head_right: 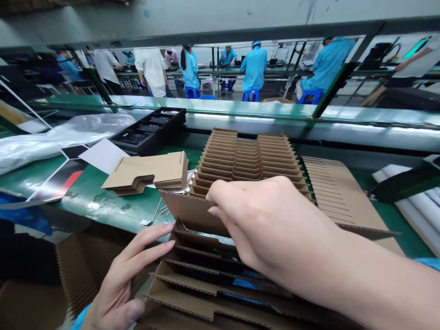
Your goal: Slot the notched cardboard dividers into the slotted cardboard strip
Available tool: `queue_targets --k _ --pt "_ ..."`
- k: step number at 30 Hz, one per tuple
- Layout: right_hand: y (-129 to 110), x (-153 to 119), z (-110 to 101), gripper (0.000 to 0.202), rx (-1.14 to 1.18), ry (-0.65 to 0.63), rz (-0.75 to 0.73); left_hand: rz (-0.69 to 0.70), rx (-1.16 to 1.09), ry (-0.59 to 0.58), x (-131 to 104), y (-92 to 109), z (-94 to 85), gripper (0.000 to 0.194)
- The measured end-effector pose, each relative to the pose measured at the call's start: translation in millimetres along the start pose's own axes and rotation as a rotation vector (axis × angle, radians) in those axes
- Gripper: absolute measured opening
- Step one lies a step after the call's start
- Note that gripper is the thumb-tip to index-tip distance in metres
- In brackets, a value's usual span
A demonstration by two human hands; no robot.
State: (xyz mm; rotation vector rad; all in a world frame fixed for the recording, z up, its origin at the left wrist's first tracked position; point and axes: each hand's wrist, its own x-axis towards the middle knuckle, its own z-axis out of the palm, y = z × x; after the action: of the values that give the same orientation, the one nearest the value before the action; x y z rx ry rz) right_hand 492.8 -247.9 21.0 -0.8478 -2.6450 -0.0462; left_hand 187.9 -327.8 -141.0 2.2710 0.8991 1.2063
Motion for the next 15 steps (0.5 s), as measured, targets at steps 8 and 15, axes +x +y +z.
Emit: queue_targets --k 8,15 --pt "-5 0 21 0.018 0.027 -0.157 0.027 -0.158 -0.150 0.134 -8 1 8.0 0.066" --pt "2 -2 44 0.012 0.040 -0.412 0.011 -0.210 -0.252 0.180 13 -6 11.5 0.073"
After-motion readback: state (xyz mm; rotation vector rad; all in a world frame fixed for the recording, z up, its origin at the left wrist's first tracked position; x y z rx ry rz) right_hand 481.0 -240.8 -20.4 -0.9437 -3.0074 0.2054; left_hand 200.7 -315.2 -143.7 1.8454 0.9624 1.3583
